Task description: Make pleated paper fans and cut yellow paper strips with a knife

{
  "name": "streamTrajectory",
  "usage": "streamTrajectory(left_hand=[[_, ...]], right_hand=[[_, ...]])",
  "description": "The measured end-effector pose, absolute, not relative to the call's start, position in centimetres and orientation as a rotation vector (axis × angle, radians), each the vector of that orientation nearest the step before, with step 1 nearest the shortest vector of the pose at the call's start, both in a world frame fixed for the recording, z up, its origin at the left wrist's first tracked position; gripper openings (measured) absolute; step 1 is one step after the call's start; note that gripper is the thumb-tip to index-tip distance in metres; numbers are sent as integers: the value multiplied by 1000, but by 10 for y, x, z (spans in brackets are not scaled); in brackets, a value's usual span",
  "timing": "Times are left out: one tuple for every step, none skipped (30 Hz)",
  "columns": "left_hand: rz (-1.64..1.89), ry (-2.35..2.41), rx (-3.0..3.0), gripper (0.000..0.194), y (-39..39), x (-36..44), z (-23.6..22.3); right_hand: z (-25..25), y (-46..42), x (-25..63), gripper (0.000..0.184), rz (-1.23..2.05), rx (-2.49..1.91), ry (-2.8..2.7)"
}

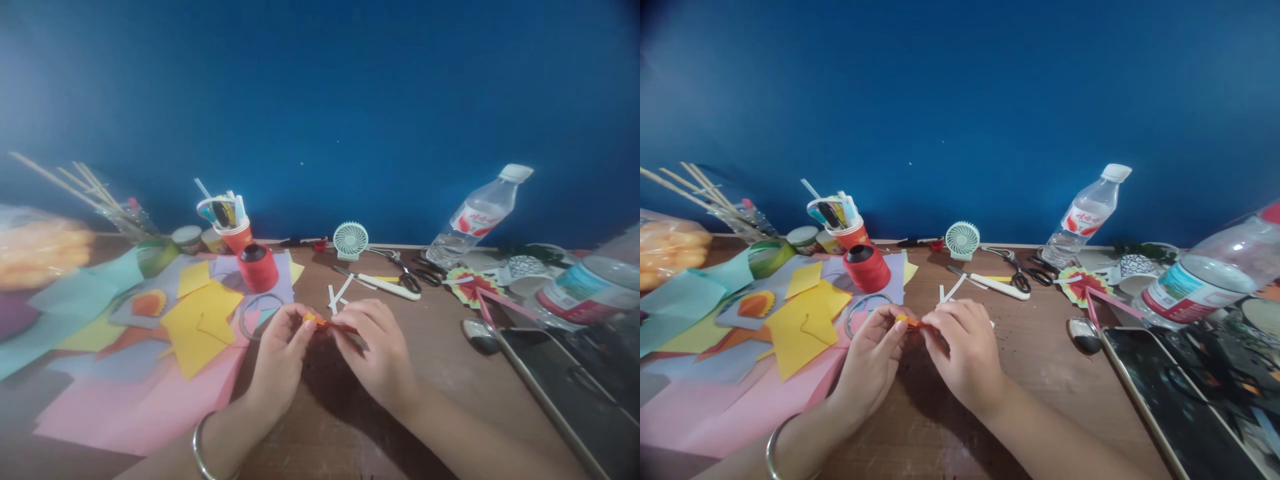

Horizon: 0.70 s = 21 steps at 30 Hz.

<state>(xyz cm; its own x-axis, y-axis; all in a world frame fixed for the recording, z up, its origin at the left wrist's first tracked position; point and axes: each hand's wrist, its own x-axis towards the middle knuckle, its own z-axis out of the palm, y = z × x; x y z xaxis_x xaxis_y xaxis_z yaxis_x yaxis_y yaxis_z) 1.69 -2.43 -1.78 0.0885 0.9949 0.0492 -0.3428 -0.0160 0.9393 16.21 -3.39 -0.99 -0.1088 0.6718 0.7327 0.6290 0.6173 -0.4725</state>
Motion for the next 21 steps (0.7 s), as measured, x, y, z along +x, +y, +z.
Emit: streamTrajectory(left_hand=[[1312, 861, 1022, 8, -24, 17, -17], [1313, 860, 1029, 8, -24, 17, -17], [1312, 861, 1035, 7, -24, 17, -17], [1311, 860, 1039, 7, -24, 16, -17], [1310, 857, 1045, 7, -24, 16, -17], [1308, 855, 1051, 6, -24, 16, -17], [1308, 855, 1057, 6, -24, 16, -17], [1307, 856, 1061, 6, -24, 16, -17], [1307, 860, 1060, 6, -24, 16, -17], [1306, 865, 1057, 6, -24, 16, -17], [1306, 871, 1052, 6, -24, 16, -17], [1307, 875, 1045, 7, -24, 17, -17], [1310, 877, 1040, 7, -24, 17, -17], [1313, 878, 1036, 7, -24, 17, -17], [1313, 877, 1034, 7, -24, 17, -17], [1310, 872, 1030, 7, -24, 17, -17], [1303, 867, 1025, 7, -25, 17, -17], [1298, 862, 1019, 6, -25, 17, -17], [1295, 858, 1010, 6, -25, 17, -18], [1295, 853, 1002, 6, -25, 17, -18], [1300, 851, 993, 6, -25, 18, -17]], right_hand=[[-10, -33, 162, 12, 61, -1062, -1799], [-10, -33, 162, 14, 65, -1069, -1811], [-11, -32, 163, 16, 63, -1073, -1824], [-11, -31, 163, 16, 61, -1077, -1837], [-11, -31, 163, 16, 60, -1079, -1843], [-11, -31, 163, 15, 58, -1082, -1845], [-11, -31, 163, 14, 58, -1084, -1844], [-11, -31, 163, 14, 56, -1083, -1841], [-11, -31, 163, 13, 53, -1080, -1838], [-11, -32, 162, 12, 49, -1079, -1833], [-11, -32, 162, 12, 45, -1076, -1831], [-11, -32, 162, 12, 39, -1071, -1829], [-11, -32, 162, 11, 34, -1069, -1829], [-11, -33, 162, 11, 25, -1069, -1831], [-11, -33, 163, 11, 9, -1069, -1838], [-10, -33, 163, 11, -18, -1067, -1852], [-10, -33, 164, 11, -54, -1063, -1871], [-10, -33, 165, 11, -99, -1057, -1893], [-9, -33, 166, 11, -145, -1044, -1921], [-9, -33, 166, 11, -188, -1027, -1945], [-9, -34, 167, 12, -219, -1014, -1958]])
